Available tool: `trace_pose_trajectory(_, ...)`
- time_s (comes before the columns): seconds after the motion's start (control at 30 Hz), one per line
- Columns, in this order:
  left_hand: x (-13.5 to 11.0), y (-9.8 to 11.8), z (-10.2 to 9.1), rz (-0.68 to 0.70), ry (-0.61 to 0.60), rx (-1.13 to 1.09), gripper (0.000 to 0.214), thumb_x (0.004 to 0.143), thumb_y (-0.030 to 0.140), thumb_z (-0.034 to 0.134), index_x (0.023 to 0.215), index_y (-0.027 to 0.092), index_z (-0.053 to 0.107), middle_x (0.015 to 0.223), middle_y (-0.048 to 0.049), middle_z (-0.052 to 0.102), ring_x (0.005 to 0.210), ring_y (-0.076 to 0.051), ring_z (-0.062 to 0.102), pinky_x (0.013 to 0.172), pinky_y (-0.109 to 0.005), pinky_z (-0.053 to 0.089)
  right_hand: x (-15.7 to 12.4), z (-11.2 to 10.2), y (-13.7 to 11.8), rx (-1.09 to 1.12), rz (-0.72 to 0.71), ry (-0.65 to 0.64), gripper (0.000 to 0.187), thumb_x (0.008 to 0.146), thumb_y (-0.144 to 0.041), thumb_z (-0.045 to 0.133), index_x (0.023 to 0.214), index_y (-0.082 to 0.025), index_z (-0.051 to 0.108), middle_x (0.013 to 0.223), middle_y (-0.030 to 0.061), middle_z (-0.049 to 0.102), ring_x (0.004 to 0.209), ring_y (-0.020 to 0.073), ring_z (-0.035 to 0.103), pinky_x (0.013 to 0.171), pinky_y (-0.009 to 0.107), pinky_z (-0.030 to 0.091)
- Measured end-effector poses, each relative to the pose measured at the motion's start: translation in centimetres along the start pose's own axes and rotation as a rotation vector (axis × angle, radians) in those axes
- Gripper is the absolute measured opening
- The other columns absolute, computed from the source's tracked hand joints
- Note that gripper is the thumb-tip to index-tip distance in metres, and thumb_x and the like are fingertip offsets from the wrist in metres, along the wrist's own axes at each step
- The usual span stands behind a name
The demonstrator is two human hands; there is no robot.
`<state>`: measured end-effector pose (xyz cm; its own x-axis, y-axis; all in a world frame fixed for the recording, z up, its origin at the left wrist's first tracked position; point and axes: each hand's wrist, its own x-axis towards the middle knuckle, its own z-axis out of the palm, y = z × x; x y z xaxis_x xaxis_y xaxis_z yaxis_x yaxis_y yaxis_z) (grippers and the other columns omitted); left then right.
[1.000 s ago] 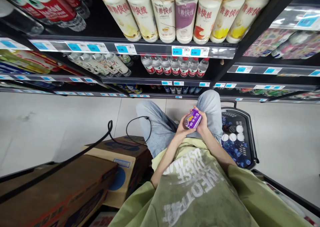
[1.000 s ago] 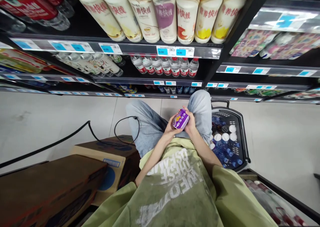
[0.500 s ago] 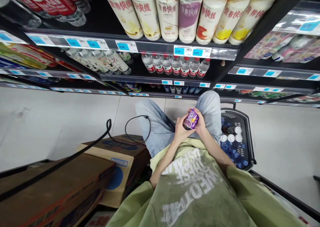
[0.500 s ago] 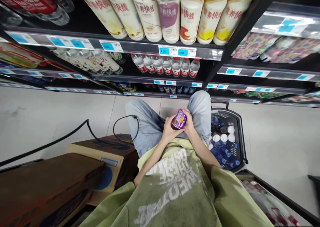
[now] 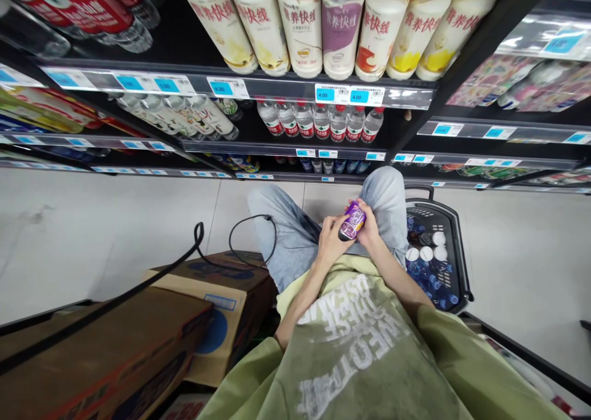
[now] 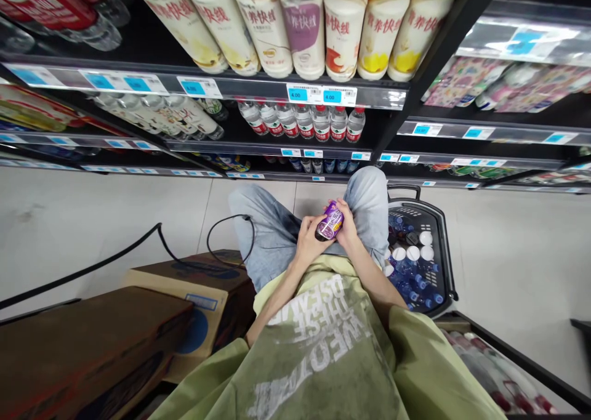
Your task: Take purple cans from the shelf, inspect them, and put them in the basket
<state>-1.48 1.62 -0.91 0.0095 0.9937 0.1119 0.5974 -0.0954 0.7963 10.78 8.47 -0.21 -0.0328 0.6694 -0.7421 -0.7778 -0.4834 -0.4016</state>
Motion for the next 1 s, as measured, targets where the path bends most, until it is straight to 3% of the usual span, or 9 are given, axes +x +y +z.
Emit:
trace_pose_trajectory(0.2, 0.01, 0.20, -0.06, -0.012, 0.003, 0.000, 0.073, 0.068, 0.021, 0.092, 0.134, 0.024, 0.061, 0.112, -0.0063, 0.057, 0.104, -0.024, 0.065, 0.096, -0.039, 0.059, 0.17, -0.25, 0.10, -0.052, -0.031, -0.032, 0.042, 0.068, -0.029, 0.081, 0.102, -0.026, 0.057, 0.093, -0.0049, 0.076, 0.079, 0.0178, 0.075, 0.069, 0.030, 0.063)
trace_pose_trajectory(0.43, 0.07, 0.23, -0.08, -0.079, -0.053, -0.033, 0.077, 0.065, 0.016, 0.092, 0.133, 0.023, 0.057, 0.122, -0.0096, 0.057, 0.115, -0.029, 0.064, 0.105, -0.045, 0.057, -0.14, -0.14, 0.02, -0.114, -0.078, -0.049, 0.048, 0.063, -0.026, 0.085, 0.103, -0.028, 0.058, 0.097, -0.0042, 0.076, 0.081, 0.0193, 0.075, 0.072, 0.031, 0.062)
trace_pose_trajectory(0.7, 0.16, 0.57, -0.33, -0.274, -0.253, -0.140, 0.100, 0.071, 0.017, 0.088, 0.157, 0.023, 0.038, 0.139, -0.0153, 0.059, 0.126, -0.033, 0.065, 0.105, -0.047, 0.058, 0.05, -0.28, 0.40, -0.199, -0.108, -0.023, 0.053, 0.059, -0.022, 0.087, 0.103, -0.028, 0.059, 0.097, -0.0050, 0.077, 0.080, 0.0178, 0.074, 0.075, 0.030, 0.062)
trace_pose_trajectory(1.0, 0.08, 0.01, -0.10, -0.247, -0.212, -0.258, 0.102, 0.067, 0.021, 0.091, 0.156, 0.019, 0.041, 0.149, -0.0202, 0.056, 0.137, -0.036, 0.059, 0.115, -0.053, 0.051, 0.23, -0.36, 0.44, -0.181, -0.079, 0.028, 0.040, 0.067, -0.022, 0.082, 0.102, -0.026, 0.062, 0.096, -0.0033, 0.078, 0.079, 0.0173, 0.072, 0.073, 0.029, 0.061)
